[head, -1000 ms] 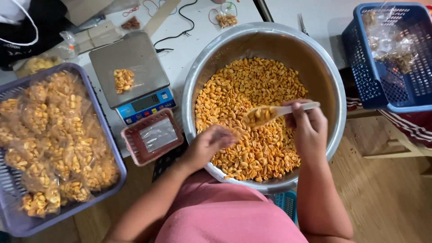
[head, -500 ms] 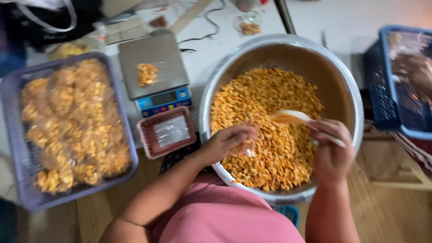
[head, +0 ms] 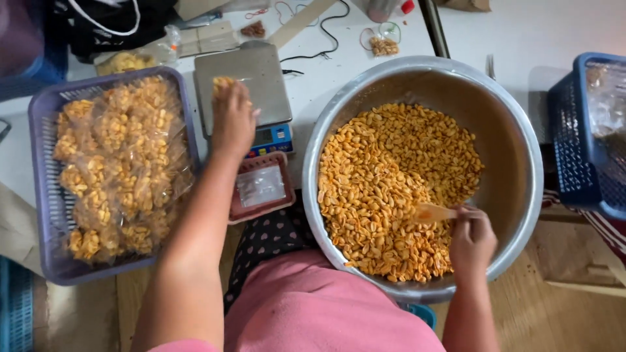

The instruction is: Packaging corn nuts into small plastic bags and weighing them on a digital scale

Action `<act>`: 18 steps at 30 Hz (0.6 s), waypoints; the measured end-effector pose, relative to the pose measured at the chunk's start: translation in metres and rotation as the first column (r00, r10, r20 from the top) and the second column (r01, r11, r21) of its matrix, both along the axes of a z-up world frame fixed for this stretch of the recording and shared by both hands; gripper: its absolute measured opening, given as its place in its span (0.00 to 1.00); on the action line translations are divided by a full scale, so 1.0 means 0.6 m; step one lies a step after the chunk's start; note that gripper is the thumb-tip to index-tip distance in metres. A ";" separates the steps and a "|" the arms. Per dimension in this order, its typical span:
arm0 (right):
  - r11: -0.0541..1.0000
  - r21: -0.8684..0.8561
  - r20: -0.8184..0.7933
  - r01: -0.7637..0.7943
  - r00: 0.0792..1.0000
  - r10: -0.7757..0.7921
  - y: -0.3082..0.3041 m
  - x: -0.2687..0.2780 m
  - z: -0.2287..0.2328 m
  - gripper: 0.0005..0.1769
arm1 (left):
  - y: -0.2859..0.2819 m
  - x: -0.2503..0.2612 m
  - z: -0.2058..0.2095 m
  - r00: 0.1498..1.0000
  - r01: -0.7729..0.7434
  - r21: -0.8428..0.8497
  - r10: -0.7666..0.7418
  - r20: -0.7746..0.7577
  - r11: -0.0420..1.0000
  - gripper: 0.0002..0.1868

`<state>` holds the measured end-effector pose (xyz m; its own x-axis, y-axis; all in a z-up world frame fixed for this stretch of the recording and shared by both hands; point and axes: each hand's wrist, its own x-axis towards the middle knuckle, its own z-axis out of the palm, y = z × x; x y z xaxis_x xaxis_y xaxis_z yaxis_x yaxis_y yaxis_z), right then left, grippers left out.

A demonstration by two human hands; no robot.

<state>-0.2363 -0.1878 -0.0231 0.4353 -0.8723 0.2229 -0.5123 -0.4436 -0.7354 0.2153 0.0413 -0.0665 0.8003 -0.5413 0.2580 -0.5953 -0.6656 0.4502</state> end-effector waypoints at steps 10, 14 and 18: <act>0.978 0.173 0.467 -0.116 0.884 0.022 0.027 0.060 0.078 0.12 | -0.062 -0.110 0.116 0.736 -0.340 -0.843 -0.440 -0.514 0.417 0.32; 0.987 0.090 0.447 -0.131 0.891 0.077 0.038 0.074 0.118 0.13 | -0.048 -0.210 0.189 0.275 -0.525 -0.737 -0.734 -0.621 0.426 0.08; 0.979 0.102 0.425 -0.178 0.897 0.119 0.041 0.087 0.142 0.13 | -0.063 -0.300 0.199 -0.001 -0.348 -0.795 -0.849 -0.529 0.496 0.09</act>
<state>-0.1842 -0.1630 0.0620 0.4560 -0.8391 0.2966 -0.0833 -0.3721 -0.9245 0.0353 0.0037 0.0531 0.4299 -0.9002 -0.0691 0.6541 0.2578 0.7111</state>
